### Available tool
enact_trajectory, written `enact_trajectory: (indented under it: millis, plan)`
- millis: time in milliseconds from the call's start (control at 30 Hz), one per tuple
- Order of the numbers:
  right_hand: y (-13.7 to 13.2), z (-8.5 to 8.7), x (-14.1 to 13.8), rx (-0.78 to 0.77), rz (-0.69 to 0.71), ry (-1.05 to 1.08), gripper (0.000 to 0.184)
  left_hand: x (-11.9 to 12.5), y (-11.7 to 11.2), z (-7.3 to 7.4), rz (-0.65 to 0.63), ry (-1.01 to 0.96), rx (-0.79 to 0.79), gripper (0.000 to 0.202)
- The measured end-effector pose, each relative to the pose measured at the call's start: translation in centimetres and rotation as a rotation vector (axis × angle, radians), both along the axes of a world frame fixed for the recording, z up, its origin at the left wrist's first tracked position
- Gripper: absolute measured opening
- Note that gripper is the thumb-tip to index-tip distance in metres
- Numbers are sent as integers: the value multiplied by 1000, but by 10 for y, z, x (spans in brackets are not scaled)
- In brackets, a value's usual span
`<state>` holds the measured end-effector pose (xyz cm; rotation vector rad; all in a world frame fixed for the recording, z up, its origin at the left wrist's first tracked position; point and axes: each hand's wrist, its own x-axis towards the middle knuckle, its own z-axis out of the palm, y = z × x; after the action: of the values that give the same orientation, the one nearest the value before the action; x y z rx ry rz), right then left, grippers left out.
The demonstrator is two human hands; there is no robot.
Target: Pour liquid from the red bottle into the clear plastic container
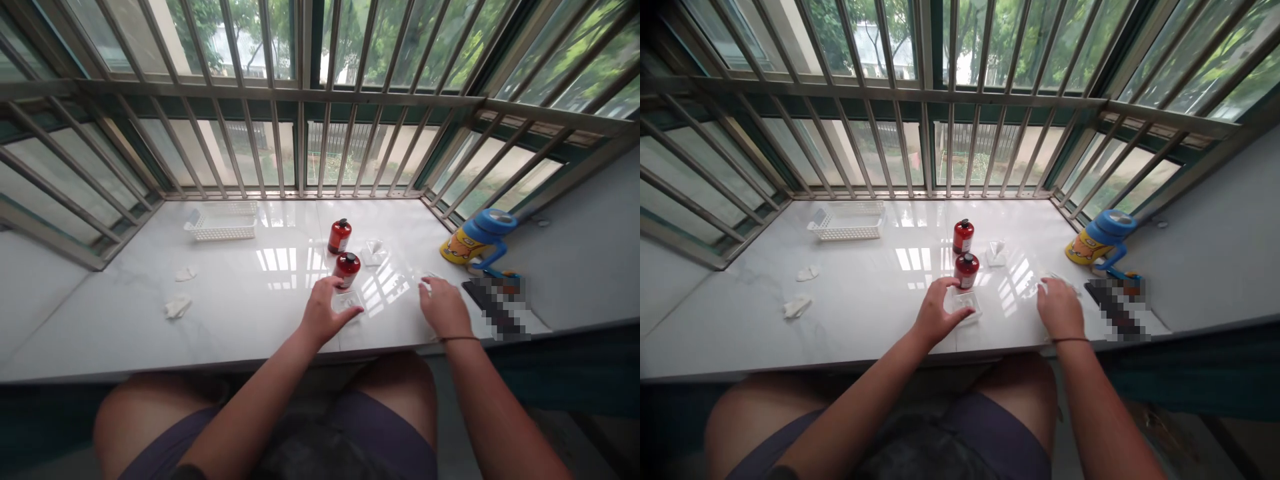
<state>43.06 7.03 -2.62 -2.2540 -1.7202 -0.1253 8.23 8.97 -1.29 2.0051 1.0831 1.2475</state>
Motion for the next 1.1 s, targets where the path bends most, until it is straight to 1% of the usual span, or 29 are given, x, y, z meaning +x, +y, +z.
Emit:
enact_trajectory:
  millis: [67, 133, 200, 300, 367, 433, 500, 567, 600, 667, 700, 733, 800, 900, 1000, 1100]
  plan:
    - [13, -3, 34, -19, -106, -14, 44, 2, -11, -6, -71, 49, -41, 75]
    - [24, -6, 57, -51, -174, -11, 46, 6, -16, -14, -107, 89, -60, 84]
    - [31, -8, 72, -97, -217, 1, 44, 8, -16, -22, -125, 126, -68, 79]
    - [35, -11, 83, -133, -255, 24, 41, 4, -14, -27, -122, 141, -81, 68]
    - [33, -11, 84, -109, -265, 37, 42, -3, -14, -27, -129, 123, -92, 67]
    - [29, -9, 80, -54, -251, 51, 46, -12, -16, -25, -138, 106, -111, 67]
    - [22, -3, 66, 10, -201, 76, 49, -25, -18, -23, -128, 103, -147, 67]
    - [12, 6, 40, 76, -111, 143, 49, -39, -21, -20, -105, 110, -190, 67]
    - [6, 12, 24, 105, -59, 190, 49, -46, -23, -18, -89, 116, -211, 68]
    - [-9, 26, -16, 191, 62, 395, 51, -60, -26, -15, -53, 132, -238, 68]
    - [-16, 34, -38, 210, 115, 482, 52, -66, -27, -14, -36, 142, -242, 68]
    - [-24, 42, -59, 201, 176, 529, 49, -73, -29, -12, -22, 154, -240, 67]
    - [-37, 57, -99, 135, 336, 538, 39, -83, -32, -10, -4, 173, -226, 66]
    - [-50, 76, -144, 72, 556, 507, 25, -95, -38, -7, 8, 183, -227, 67]
    - [-54, 89, -170, 41, 705, 459, 17, -100, -44, -6, 1, 184, -245, 69]
    - [-52, 96, -185, -1, 792, 415, 15, -101, -48, -7, -10, 184, -256, 69]
